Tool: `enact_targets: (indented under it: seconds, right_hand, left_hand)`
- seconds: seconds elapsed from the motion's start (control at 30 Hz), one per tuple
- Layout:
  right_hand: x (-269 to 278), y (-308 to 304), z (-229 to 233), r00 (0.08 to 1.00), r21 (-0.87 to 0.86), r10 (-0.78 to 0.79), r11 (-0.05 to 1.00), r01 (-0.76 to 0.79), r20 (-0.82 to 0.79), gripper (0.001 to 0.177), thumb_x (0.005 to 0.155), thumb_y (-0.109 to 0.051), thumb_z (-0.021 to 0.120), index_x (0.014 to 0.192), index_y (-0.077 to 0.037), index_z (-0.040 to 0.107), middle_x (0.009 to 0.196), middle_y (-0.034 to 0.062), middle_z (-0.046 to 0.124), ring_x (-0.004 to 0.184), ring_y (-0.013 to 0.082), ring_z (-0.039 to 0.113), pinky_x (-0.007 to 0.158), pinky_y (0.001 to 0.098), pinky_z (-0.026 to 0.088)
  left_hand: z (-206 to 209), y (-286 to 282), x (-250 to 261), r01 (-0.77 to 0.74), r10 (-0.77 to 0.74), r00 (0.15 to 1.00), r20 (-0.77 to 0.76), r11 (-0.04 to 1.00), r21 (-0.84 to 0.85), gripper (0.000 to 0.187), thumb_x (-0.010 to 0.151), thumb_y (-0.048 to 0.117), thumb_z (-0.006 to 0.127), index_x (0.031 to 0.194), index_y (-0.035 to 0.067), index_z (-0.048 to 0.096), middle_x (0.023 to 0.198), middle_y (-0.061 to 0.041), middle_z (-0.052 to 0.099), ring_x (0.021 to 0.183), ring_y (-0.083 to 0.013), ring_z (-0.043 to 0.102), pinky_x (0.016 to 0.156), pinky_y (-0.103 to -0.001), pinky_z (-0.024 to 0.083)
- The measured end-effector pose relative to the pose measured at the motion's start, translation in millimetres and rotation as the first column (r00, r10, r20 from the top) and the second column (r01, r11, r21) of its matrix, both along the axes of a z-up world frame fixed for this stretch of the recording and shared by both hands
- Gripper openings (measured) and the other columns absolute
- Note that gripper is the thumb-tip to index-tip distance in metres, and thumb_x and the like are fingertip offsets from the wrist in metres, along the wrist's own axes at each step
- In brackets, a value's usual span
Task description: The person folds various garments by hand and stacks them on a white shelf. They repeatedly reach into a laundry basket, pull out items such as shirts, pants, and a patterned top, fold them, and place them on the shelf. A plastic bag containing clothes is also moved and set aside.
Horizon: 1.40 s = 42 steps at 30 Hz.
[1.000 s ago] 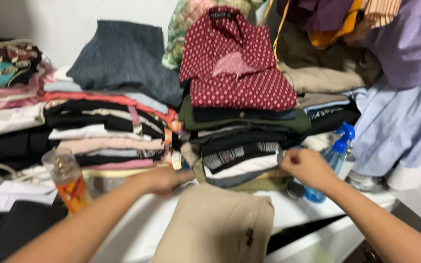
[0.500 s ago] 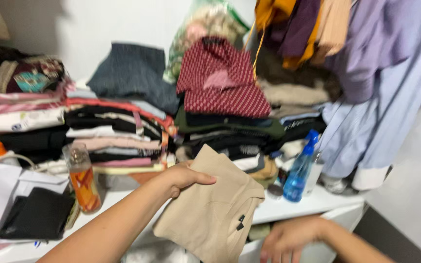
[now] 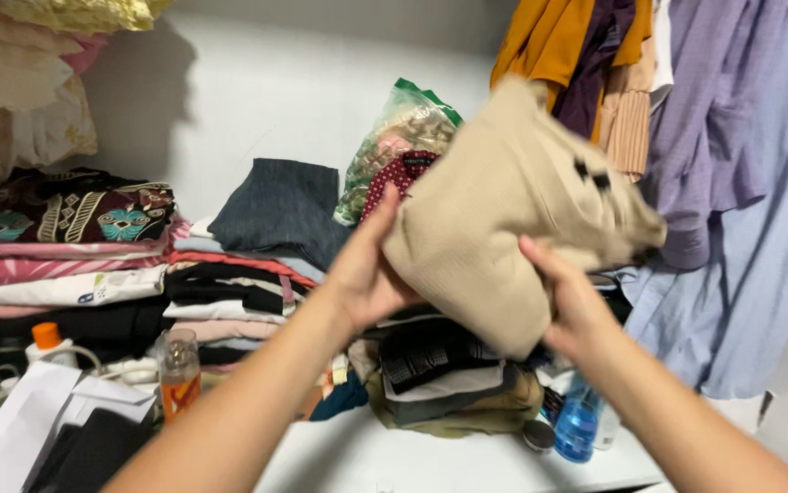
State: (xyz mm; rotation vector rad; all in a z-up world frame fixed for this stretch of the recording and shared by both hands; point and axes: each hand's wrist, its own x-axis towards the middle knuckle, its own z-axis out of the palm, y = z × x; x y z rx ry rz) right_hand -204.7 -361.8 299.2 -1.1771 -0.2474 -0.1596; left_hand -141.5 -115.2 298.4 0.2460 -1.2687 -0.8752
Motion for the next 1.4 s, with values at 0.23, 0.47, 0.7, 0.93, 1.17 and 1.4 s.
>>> enact_targets:
  seconds: [0.23, 0.47, 0.7, 0.93, 1.17, 1.4]
  right_hand:
    - [143.2, -7.2, 98.9, 0.881, -0.377, -0.328, 0.811, 0.447, 0.341, 0.051, 0.097, -0.036, 0.062, 0.135, -0.002, 0.059, 0.122, 0.0100, 0.072, 0.109, 0.0234, 0.070, 0.096, 0.0407, 0.056]
    - [209.9, 13.2, 54.2, 0.238, -0.455, -0.425, -0.540, 0.708, 0.874, 0.061, 0.081, -0.040, 0.077, 0.123, -0.002, 0.056, 0.112, 0.0202, 0.068, 0.096, 0.0382, 0.070, 0.082, 0.0476, 0.057]
    - [245.0, 38.4, 84.6, 0.636, -0.689, -0.322, -0.079, 0.720, 0.702, 0.076, 0.087, -0.057, 0.063, 0.149, -0.017, 0.044, 0.143, 0.0141, 0.053, 0.129, 0.0413, 0.056, 0.106, 0.0538, 0.046]
    - [297.6, 12.5, 55.5, 0.828, -0.891, -0.344, -0.272, 0.364, 0.443, 0.094, 0.082, -0.074, 0.051, 0.162, -0.041, 0.014, 0.174, 0.0052, -0.007, 0.151, 0.0583, 0.000, 0.120, 0.0662, 0.011]
    - [290.6, -14.6, 46.3, 0.848, -0.874, -0.222, -0.202, 0.443, 0.481, 0.093, 0.084, -0.071, 0.057, 0.162, -0.035, 0.024, 0.170, 0.0155, 0.004, 0.155, 0.0487, 0.008, 0.125, 0.0552, 0.017]
    - [241.8, 41.3, 66.2, 0.748, -0.822, -0.406, -0.469, 0.323, 0.525, 0.084, 0.080, -0.059, 0.057, 0.158, -0.032, 0.039, 0.170, -0.0014, 0.029, 0.152, 0.0404, 0.033, 0.122, 0.0587, 0.032]
  left_hand:
    - [81.6, 5.9, 137.6, -0.876, 0.833, 0.440, 0.336, 0.314, 0.367, 0.084, 0.077, 0.041, 0.073, 0.149, 0.013, 0.041, 0.133, -0.016, 0.065, 0.114, -0.0277, 0.069, 0.089, -0.050, 0.063]
    - [23.0, -32.4, 251.7, -0.632, 0.455, -0.553, 0.698, -0.775, 0.005, 0.055, 0.090, 0.047, 0.070, 0.120, 0.004, 0.055, 0.113, -0.022, 0.066, 0.101, -0.0374, 0.066, 0.079, -0.048, 0.052]
    - [87.0, -53.0, 299.3, -0.996, 0.985, -0.043, 0.169, -0.055, 0.067, 0.043, 0.097, 0.032, 0.052, 0.121, 0.000, 0.066, 0.117, -0.021, 0.070, 0.109, -0.0333, 0.065, 0.099, -0.049, 0.052]
    - [0.9, -67.5, 275.1, -0.752, 0.520, -0.658, 0.545, -0.415, -0.512, 0.050, 0.093, 0.034, 0.060, 0.142, 0.028, 0.058, 0.166, -0.010, 0.026, 0.153, -0.0346, 0.016, 0.103, -0.083, 0.011]
    - [-2.1, -54.3, 254.0, -0.718, 0.608, -0.696, 0.382, -0.587, -0.373, 0.063, 0.078, 0.033, 0.072, 0.136, 0.016, 0.056, 0.162, -0.019, 0.032, 0.145, -0.0370, 0.027, 0.100, -0.078, 0.022]
    - [64.5, -21.2, 276.9, -0.697, 0.341, -0.699, 0.629, -0.524, -0.490, 0.031, 0.096, 0.027, 0.059, 0.125, 0.021, 0.067, 0.137, -0.006, 0.061, 0.133, -0.0268, 0.053, 0.108, -0.059, 0.040]
